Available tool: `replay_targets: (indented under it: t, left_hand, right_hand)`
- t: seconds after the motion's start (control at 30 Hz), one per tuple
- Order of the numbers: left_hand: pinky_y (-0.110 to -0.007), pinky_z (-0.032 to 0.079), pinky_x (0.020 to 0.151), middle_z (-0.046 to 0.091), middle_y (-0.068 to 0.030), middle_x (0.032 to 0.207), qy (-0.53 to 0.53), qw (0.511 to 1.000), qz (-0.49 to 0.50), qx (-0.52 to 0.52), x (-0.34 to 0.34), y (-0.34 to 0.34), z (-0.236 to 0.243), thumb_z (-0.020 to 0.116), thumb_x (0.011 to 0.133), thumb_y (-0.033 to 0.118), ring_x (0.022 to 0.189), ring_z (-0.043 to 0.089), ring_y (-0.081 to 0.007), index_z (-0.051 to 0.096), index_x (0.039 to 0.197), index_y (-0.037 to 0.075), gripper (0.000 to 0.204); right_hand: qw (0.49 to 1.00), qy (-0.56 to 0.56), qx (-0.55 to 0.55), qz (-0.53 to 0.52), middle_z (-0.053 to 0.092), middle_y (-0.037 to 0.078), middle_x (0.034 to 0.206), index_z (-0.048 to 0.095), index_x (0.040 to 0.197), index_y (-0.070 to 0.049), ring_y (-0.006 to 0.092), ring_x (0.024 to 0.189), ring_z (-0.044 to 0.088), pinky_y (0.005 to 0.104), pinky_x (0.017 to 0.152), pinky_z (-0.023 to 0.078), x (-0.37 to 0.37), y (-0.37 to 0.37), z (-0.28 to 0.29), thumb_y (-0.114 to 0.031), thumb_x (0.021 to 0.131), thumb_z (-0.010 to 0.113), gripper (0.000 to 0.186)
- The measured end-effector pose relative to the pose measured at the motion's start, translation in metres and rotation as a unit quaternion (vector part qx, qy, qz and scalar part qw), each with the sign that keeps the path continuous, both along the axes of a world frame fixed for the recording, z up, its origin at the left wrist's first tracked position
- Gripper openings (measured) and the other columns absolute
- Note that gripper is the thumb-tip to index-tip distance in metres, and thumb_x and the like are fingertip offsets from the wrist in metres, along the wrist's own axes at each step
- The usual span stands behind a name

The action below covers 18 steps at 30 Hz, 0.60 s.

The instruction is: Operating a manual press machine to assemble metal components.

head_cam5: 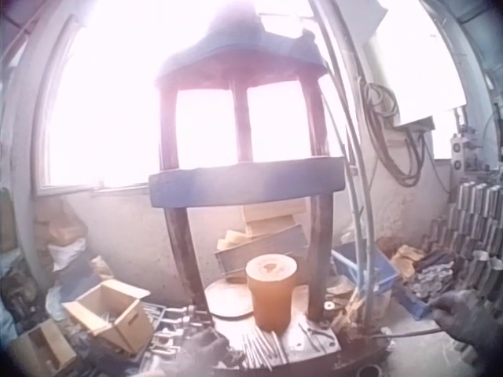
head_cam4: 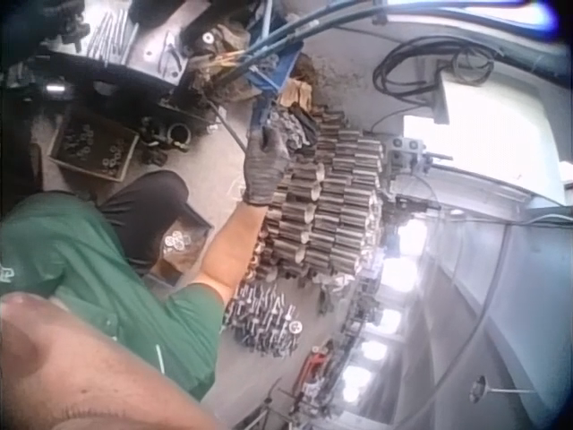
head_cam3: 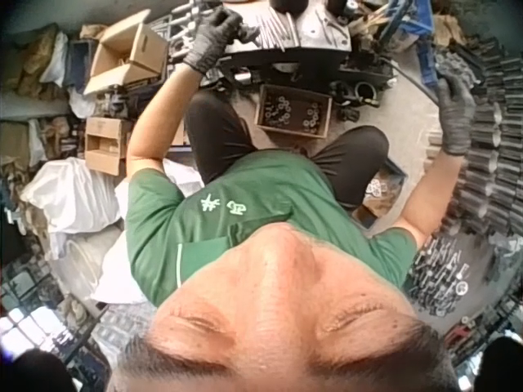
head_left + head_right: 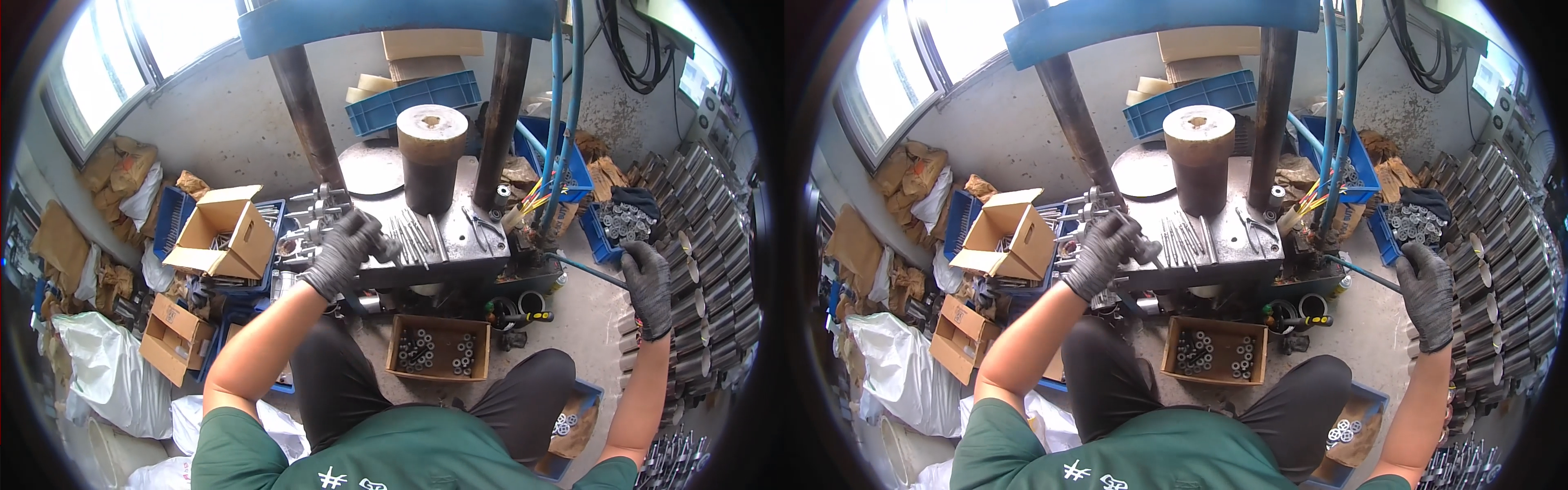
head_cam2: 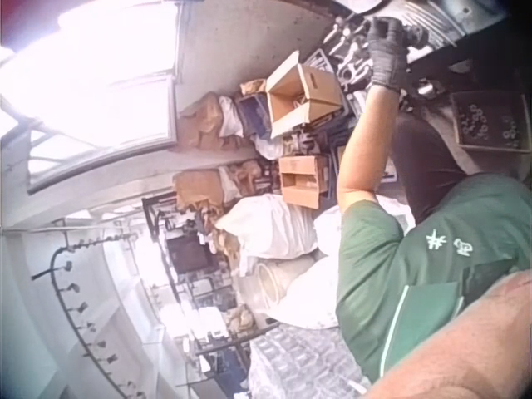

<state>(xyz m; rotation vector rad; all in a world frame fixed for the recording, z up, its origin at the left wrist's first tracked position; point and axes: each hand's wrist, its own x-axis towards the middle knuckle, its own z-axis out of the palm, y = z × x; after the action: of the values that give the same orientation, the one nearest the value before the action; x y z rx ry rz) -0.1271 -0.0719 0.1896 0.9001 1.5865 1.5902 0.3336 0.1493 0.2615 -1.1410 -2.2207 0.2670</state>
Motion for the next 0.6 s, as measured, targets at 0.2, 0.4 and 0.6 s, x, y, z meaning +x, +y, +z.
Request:
replay_targets:
  t: [0.2,0.4,0.6]
  left_hand:
    - [-0.028,0.059,0.058,0.069,-0.0070,0.083,-0.180,0.960,0.211,0.040,-0.167,0.013,0.000,0.057,0.109,0.027,0.066,0.067,-0.0178,0.061,0.100,0.006,0.024]
    - [-0.027,0.058,0.055,0.067,-0.0074,0.080,-0.338,0.913,0.222,0.059,-0.227,0.028,-0.032,0.056,0.109,0.027,0.063,0.064,-0.0177,0.062,0.099,0.006,0.024]
    - [-0.031,0.060,0.064,0.068,-0.0086,0.086,-0.350,0.899,0.233,0.125,-0.193,0.011,-0.015,0.060,0.104,0.022,0.076,0.068,-0.0208,0.060,0.100,0.005,0.018]
  right_hand:
    - [1.000,0.017,0.011,0.018,0.070,0.018,0.085,0.072,0.104,0.003,0.0244,0.075,0.067,0.0362,0.072,0.053,-0.007,-0.002,0.003,-0.010,0.093,0.068,0.018]
    - [1.000,0.020,0.000,0.006,0.071,0.019,0.085,0.073,0.105,0.002,0.0246,0.073,0.067,0.0372,0.071,0.053,-0.007,-0.003,-0.002,-0.011,0.092,0.068,0.019]
    - [0.996,-0.062,0.066,-0.011,0.072,0.021,0.090,0.072,0.103,0.002,0.0327,0.079,0.071,0.0409,0.074,0.056,0.002,-0.013,-0.005,-0.014,0.091,0.070,0.021]
